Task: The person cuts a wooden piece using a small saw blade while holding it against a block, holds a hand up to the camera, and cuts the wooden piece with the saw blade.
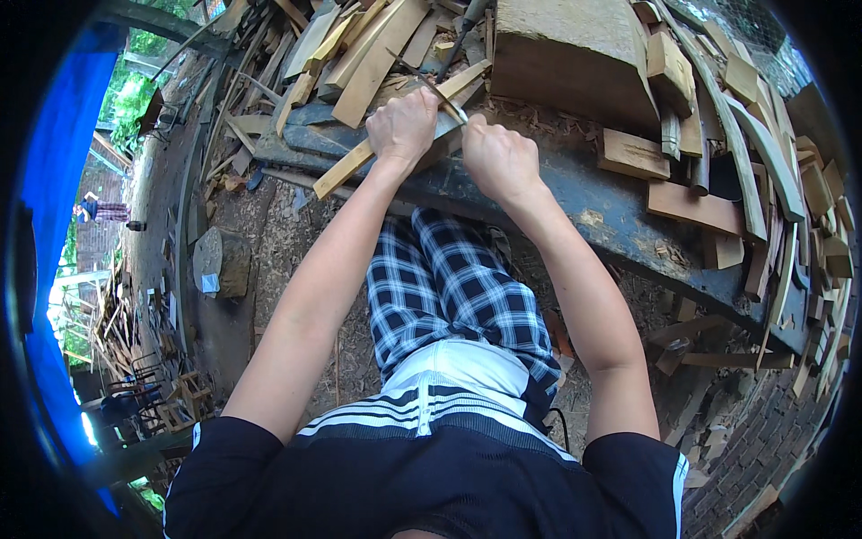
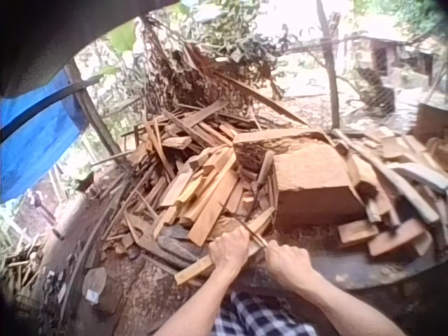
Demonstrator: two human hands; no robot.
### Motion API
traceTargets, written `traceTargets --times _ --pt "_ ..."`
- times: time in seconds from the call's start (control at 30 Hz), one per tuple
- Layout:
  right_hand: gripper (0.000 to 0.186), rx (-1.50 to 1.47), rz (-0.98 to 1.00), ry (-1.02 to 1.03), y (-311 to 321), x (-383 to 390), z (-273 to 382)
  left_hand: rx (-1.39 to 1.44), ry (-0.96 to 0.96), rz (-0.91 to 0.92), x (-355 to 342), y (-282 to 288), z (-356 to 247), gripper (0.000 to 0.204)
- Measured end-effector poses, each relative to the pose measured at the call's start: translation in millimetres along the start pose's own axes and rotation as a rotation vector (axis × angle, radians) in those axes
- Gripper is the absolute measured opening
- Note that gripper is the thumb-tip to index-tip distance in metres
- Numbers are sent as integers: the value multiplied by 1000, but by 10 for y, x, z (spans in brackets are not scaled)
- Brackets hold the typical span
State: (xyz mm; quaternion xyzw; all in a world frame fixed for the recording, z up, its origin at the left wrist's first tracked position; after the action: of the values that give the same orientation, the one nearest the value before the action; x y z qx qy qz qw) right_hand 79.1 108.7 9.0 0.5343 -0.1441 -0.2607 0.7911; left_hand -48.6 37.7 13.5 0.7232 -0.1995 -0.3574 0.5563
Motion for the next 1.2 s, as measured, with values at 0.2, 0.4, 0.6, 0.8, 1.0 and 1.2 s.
traceTargets --times 0.2,0.4,0.6,0.8,1.0,1.2 --pt "17 -14 53 -56 165 314 -44 -19 21 -27 14 12 35 47" --pt "17 0 12 -24 15 -69 21 -16 -2 -38 -16 3 -10 49" --pt "18 -33 39 -36 150 290 -35 -24 10 -21 15 -1 42 49" --pt "17 -16 -1 -25 23 -22 -13 -13 20 63 -12 -10 -35 51" --pt "20 -35 15 -38 28 140 -31 -21 25 65 -9 5 15 52" --pt "22 -16 39 -70 91 162 -36 -26 28 48 -7 27 9 52"
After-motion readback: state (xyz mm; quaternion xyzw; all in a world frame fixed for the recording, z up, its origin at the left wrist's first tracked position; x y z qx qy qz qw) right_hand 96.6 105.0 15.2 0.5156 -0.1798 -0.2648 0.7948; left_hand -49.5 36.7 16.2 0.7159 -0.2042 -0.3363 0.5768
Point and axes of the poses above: each hand's wrist, its own x-axis away from the middle knuckle, its own y-axis out of the back of the hand, z = x × y, the point moved 6 cm from there along -x, towards the middle knuckle, and after that the axes turned 9 degrees about -y, right-handed, at the moved point
